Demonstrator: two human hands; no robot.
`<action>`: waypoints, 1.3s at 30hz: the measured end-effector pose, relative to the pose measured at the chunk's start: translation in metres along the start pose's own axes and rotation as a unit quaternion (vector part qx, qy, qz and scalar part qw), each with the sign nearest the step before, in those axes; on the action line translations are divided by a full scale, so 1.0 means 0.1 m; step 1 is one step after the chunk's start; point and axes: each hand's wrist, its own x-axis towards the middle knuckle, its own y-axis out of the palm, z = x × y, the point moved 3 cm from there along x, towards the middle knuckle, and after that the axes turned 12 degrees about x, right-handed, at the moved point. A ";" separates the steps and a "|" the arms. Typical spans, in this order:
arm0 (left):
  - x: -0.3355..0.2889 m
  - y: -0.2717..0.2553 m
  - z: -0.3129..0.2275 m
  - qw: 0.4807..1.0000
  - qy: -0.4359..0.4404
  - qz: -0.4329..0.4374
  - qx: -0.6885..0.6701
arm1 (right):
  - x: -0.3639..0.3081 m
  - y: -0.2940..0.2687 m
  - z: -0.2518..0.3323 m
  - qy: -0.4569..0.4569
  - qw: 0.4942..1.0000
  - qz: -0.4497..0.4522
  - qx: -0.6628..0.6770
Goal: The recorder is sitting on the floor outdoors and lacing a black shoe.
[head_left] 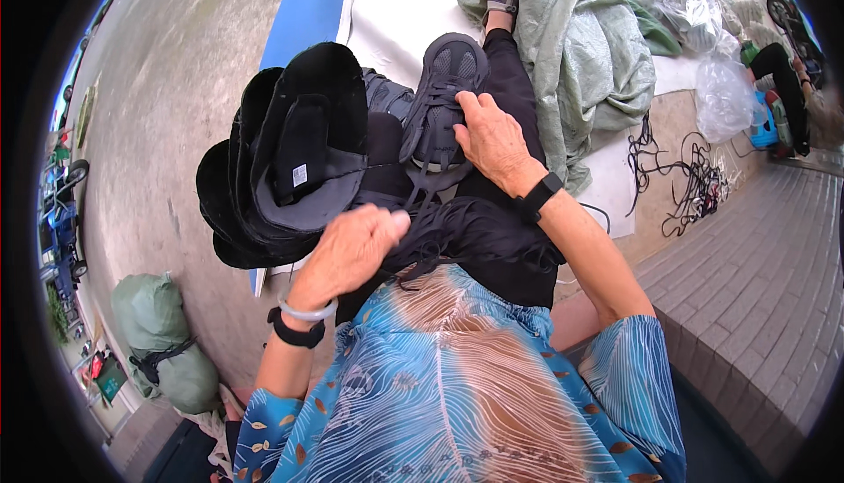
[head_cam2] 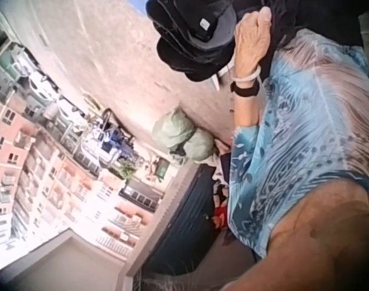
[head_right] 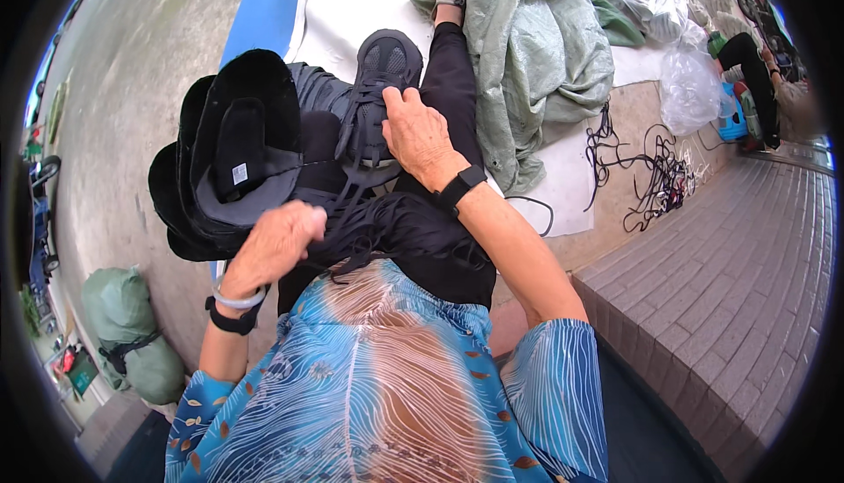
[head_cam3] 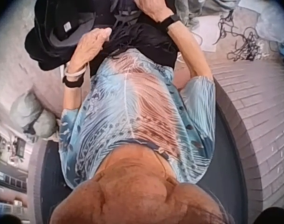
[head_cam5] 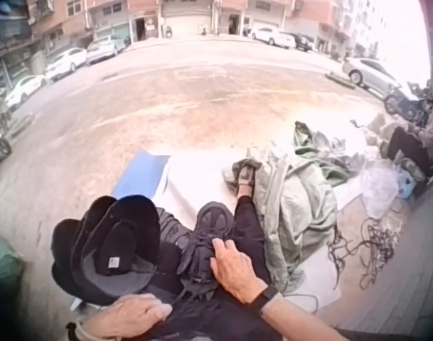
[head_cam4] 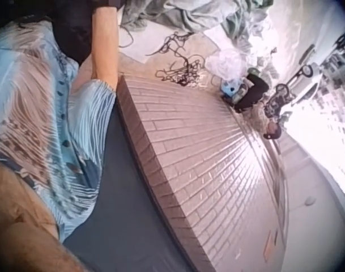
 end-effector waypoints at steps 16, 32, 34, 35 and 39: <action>1.51 0.13 -0.10 0.914 0.143 -0.262 0.275 | -0.25 0.12 -0.02 -0.008 0.999 0.042 -0.033; 1.53 0.13 -0.08 0.934 0.137 -0.222 0.246 | -0.23 0.10 -0.11 0.031 0.998 0.013 0.055; 1.54 0.13 -0.06 0.936 0.134 -0.221 0.239 | -0.27 0.12 -0.05 0.022 0.999 0.042 0.024; 1.54 0.13 -0.05 0.937 0.134 -0.226 0.229 | -0.26 0.14 -0.02 0.002 0.998 0.055 -0.006; 1.57 0.15 0.00 0.944 0.116 -0.226 0.212 | -0.18 0.17 -0.05 0.013 0.998 0.053 -0.018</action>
